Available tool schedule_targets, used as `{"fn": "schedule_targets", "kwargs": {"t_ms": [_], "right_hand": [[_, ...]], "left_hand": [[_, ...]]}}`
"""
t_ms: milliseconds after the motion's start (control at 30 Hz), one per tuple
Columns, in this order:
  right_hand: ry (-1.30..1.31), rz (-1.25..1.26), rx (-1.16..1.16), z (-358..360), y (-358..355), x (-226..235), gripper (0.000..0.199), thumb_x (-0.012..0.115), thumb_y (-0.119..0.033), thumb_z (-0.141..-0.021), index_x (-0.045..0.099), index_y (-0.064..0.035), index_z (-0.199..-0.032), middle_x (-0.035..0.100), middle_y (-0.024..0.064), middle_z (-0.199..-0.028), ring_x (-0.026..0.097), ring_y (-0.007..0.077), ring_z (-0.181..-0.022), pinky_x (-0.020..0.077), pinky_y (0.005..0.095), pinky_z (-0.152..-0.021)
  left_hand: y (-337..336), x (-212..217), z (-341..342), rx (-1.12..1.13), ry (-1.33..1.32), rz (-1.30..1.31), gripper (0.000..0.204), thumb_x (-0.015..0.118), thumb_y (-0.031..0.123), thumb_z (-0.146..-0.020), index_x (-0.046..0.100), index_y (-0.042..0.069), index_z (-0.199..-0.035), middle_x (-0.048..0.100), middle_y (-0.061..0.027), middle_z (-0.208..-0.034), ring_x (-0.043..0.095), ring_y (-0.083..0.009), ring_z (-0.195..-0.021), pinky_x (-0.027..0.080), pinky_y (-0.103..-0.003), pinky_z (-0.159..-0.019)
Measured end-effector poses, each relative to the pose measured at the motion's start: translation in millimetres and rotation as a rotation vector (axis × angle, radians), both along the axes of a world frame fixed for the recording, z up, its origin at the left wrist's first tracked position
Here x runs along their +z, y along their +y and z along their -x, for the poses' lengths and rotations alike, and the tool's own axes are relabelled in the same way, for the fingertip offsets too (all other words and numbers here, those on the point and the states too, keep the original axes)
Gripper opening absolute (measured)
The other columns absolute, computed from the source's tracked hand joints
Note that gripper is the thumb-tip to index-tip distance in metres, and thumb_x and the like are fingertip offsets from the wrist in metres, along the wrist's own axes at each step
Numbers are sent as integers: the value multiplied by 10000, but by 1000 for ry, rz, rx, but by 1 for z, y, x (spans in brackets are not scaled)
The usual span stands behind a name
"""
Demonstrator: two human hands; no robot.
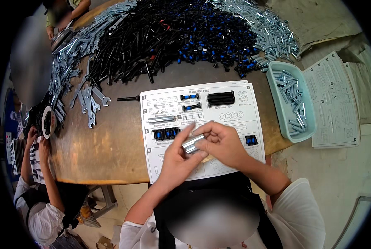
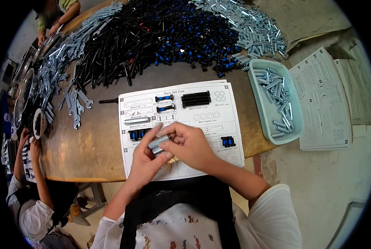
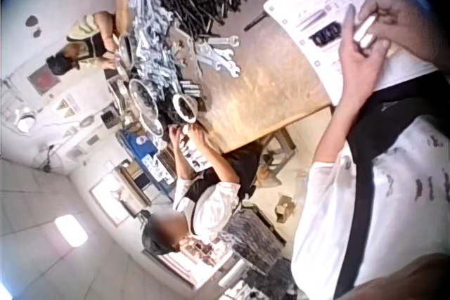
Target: The person sorts and arranges various fasteners and tools on a printed instruction sheet. They pick up bolts, nuts, and wrenches from piles on the table and place them into designated areas on the sheet, repeating this process throughout the clip.
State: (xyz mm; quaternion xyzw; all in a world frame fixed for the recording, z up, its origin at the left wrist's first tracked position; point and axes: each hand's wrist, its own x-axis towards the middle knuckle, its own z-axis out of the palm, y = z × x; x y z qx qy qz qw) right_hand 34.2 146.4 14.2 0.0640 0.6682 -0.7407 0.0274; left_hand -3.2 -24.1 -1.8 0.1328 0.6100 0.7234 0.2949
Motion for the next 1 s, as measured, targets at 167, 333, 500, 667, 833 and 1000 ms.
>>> {"fn": "schedule_targets", "kwargs": {"t_ms": [167, 333, 500, 667, 833, 1000], "right_hand": [[34, -271, -73, -18, 7, -10, 198, 686, -22, -869, 661, 3, -1064, 648, 17, -648, 581, 20, -570, 433, 201, -506], [-134, -16, -162, 14, 28, -36, 213, 668, -47, -897, 596, 31, -1083, 666, 61, -810, 628, 74, -651, 475, 200, -518], [-260, -46, -219, 16, 5, -43, 218, 658, -48, -897, 589, 33, -1087, 666, 74, -820, 661, 103, -667, 485, 193, -529], [-123, -488, -141, 10, 11, -47, 207, 691, -108, -853, 664, 12, -1019, 685, 107, -829, 651, 122, -606, 475, 254, -532], [52, -712, -89, 17, 26, -45, 180, 729, -81, -811, 718, -18, -979, 663, 72, -855, 535, 106, -586, 451, 274, -571], [153, -804, -56, 16, 27, -41, 172, 719, -135, -818, 738, -56, -970, 659, 65, -893, 614, 199, -692, 492, 313, -649]], "left_hand": [[-33, -16, -20, -191, -325, 26, 588, 651, -17, -912, 415, 3, -1450, 656, -38, -1009, 567, -29, -858, 467, -180, -720], [-124, -24, -37, -491, -233, 319, 301, 638, 6, -910, 648, 37, -1210, 687, -36, -920, 608, -77, -819, 483, -225, -698], [-186, 11, -51, -482, 528, 1268, 283, 741, 194, -797, 735, 95, -1062, 724, -120, -1042, 697, -311, -848, 548, -389, -731], [-132, 38, -30, -207, 349, 909, 228, 741, 175, -828, 723, 52, -1019, 716, -138, -947, 681, -279, -871, 526, -363, -708], [-39, -2, 5, 4, 919, 654, 240, 785, 165, -775, 705, 44, -966, 659, -117, -972, 614, -288, -887, 494, -387, -762], [3, -25, 25, 78, 1205, 709, 263, 796, 143, -712, 706, 68, -948, 634, -116, -1104, 548, -325, -1069, 389, -501, -986]]}}
